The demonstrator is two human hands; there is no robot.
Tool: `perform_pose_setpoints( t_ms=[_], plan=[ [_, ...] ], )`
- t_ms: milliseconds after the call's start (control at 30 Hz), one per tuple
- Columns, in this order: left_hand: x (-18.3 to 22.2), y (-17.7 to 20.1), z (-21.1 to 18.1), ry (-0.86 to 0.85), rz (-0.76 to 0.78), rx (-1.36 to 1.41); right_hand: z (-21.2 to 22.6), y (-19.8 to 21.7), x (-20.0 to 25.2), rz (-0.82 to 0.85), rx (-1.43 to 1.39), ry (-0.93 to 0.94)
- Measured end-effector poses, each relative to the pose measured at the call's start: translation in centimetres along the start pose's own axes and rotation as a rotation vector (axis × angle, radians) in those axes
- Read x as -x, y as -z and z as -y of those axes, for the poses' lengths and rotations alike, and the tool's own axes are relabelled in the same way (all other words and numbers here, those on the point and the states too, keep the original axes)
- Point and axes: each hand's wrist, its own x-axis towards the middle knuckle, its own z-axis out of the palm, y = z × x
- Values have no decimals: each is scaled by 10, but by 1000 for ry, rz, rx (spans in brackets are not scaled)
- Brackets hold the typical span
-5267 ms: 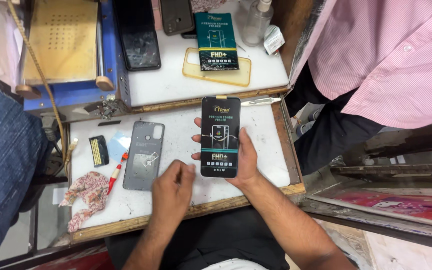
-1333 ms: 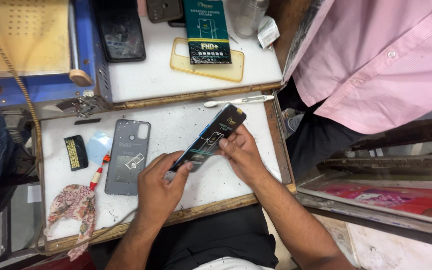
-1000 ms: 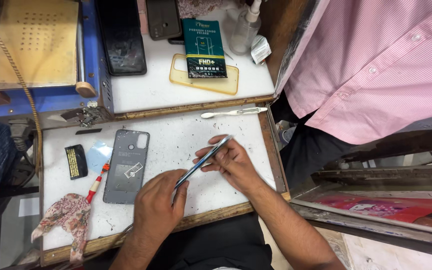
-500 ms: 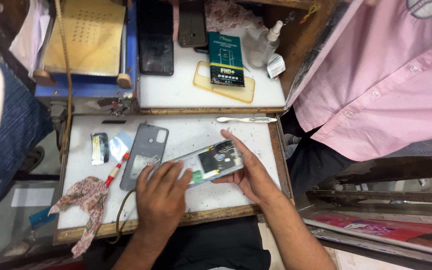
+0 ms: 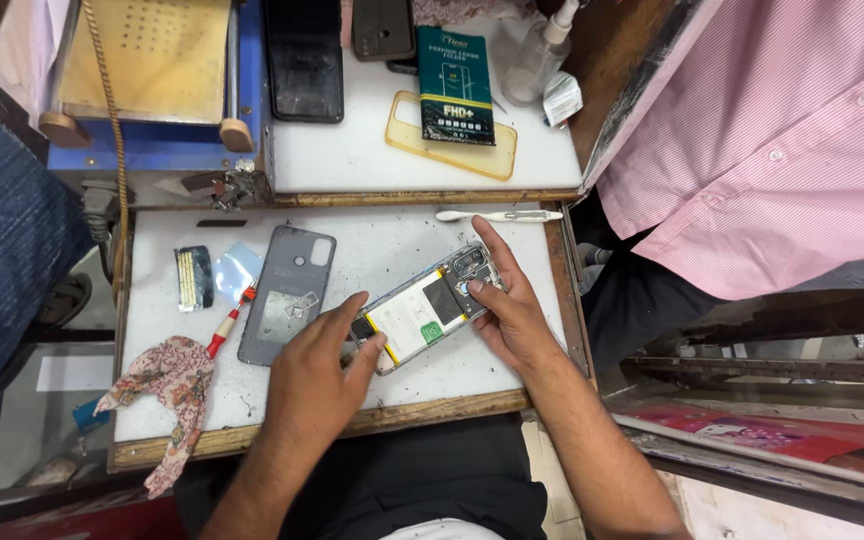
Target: The person disassembles a smartphone, removes the back cover and battery, then reassembles it with a new battery and back cover. The person handles the phone, battery, and back cover throughout the process.
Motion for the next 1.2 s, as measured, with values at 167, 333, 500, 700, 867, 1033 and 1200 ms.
perform_pose_setpoints(
  t_ms=[167,333,500,700,867,1033,1200],
  plan=[
    [-18,2,13,270,307,185,-9,16,5,47,39,-2],
    [-20,-13,30,169,408,504,-6,33,4,87,269,2],
    [-10,-25,43,361,409,518,51,22,-37,-9,1105,429],
    [-12,-30,37,155,274,515,95,-13,-122,16,1908,762],
    [-5,-26,14,210,224,340,96,-21,-154,53,2118,672],
    [3,-25,6,220,173,285,85,-8,-137,-47,1825,798],
    [-1,-21,17,28,-53,453,89,17,-68,-309,1269,998]
  ],
)
